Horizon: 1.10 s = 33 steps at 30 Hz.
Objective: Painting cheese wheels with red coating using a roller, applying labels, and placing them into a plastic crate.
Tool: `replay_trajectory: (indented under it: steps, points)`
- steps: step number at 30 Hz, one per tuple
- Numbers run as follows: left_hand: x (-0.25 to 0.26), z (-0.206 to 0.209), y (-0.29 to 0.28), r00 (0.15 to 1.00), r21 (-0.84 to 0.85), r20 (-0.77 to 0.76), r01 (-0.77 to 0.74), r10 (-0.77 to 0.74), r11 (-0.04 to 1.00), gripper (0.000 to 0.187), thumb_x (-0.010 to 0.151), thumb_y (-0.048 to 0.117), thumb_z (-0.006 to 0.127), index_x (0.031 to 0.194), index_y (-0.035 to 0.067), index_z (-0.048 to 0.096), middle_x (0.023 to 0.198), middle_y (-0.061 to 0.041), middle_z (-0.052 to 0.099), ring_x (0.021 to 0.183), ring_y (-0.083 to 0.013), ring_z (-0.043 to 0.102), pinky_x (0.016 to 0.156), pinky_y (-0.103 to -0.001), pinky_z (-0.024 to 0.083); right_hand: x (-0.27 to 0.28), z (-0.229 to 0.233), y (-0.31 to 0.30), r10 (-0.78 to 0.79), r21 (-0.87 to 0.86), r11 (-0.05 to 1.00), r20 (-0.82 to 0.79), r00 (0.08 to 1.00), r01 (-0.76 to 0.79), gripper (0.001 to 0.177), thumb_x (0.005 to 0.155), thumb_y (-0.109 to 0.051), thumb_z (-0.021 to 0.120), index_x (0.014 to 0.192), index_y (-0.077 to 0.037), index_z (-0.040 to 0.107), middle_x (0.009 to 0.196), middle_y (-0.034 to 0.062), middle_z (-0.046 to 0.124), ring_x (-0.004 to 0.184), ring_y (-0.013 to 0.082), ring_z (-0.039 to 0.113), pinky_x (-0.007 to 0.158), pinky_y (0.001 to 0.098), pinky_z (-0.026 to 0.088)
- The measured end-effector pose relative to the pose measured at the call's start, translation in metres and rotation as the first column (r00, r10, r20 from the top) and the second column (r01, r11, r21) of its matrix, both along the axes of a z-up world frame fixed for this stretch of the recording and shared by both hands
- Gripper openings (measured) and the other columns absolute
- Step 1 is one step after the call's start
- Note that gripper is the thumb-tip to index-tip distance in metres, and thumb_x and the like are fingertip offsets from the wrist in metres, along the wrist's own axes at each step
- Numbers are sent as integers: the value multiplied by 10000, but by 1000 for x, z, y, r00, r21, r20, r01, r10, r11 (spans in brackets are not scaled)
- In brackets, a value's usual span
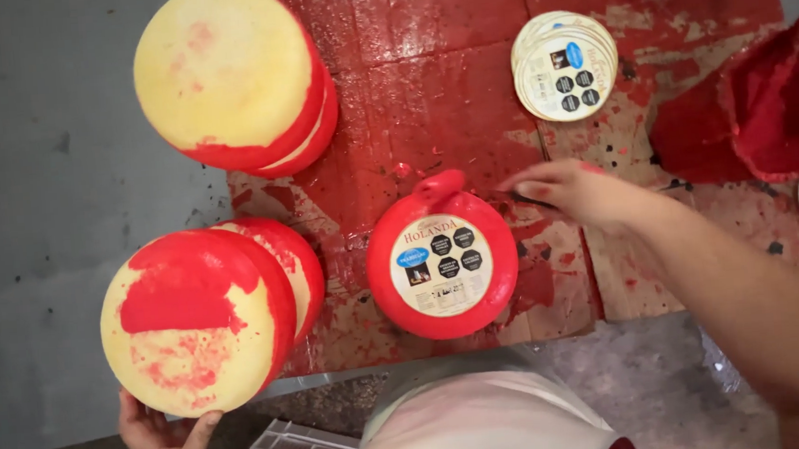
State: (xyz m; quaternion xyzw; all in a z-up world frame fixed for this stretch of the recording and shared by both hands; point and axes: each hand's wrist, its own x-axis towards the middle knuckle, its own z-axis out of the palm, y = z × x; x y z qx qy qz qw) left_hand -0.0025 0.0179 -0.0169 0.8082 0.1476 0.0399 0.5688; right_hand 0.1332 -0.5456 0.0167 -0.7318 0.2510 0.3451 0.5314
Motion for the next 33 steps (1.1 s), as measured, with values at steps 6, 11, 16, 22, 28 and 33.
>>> replay_trajectory:
  steps: [6, 11, 16, 22, 28, 33]
  points:
    - [5, 14, -9, 987, 60, -110, -110, 116, 992, 1081, 659, -90, 684, 1585, 52, 144, 1679, -161, 226, 1496, -306, 312, 999, -536, 449, 15, 14, 7, 275, -191, 941, -56, 960, -281, 327, 1078, -296, 529, 1265, -222, 788, 844, -2, 723, 613, 121, 473, 547, 265, 372]
    - [5, 13, -8, 990, 92, -102, -92, 101, 992, 1086, 678, -88, 689, 1592, 58, 121, 1700, -144, 194, 1501, -301, 300, 969, -549, 457, -4, 7, -7, 277, -240, 934, 13, 961, -266, 314, 1051, -258, 552, 1209, -198, 816, 931, -69, 738, 697, 94, 500, 637, 242, 404]
    - [6, 8, -2, 995, 70, -68, -62, 67, 996, 1081, 668, -90, 683, 1586, 50, 132, 1689, -161, 207, 1491, -316, 311, 957, -553, 462, -15, 32, -4, 276, -279, 919, -51, 960, -279, 329, 1059, -284, 539, 1231, -213, 810, 731, 33, 638, 568, 143, 430, 521, 288, 335]
    - [6, 7, 0, 994, 94, -82, -61, 69, 994, 1095, 670, -79, 693, 1584, 79, 112, 1713, -132, 167, 1535, -311, 264, 977, -565, 453, -57, 25, -26, 173, -204, 959, -128, 977, -197, 355, 1064, -281, 490, 1294, -226, 756, 940, 19, 761, 539, 150, 381, 462, 288, 303]
    - [10, 23, -18, 994, 82, -74, -73, 79, 994, 1067, 659, -73, 702, 1571, 56, 163, 1687, -147, 235, 1502, -317, 315, 952, -552, 472, -134, 7, -40, 92, -166, 977, -222, 971, -131, 396, 1050, -277, 535, 1394, -314, 728, 624, 37, 527, 463, 148, 373, 408, 244, 285]
    - [5, -6, -10, 991, 62, 76, -114, 110, 992, 1031, 668, 43, 729, 1553, 97, 205, 1633, -179, 310, 1451, -337, 403, 1012, -476, 451, -198, -29, -59, -355, 88, 920, -222, 908, 381, 312, 1028, -240, 610, 1244, -129, 806, 768, 87, 502, 501, 165, 284, 417, 261, 112]
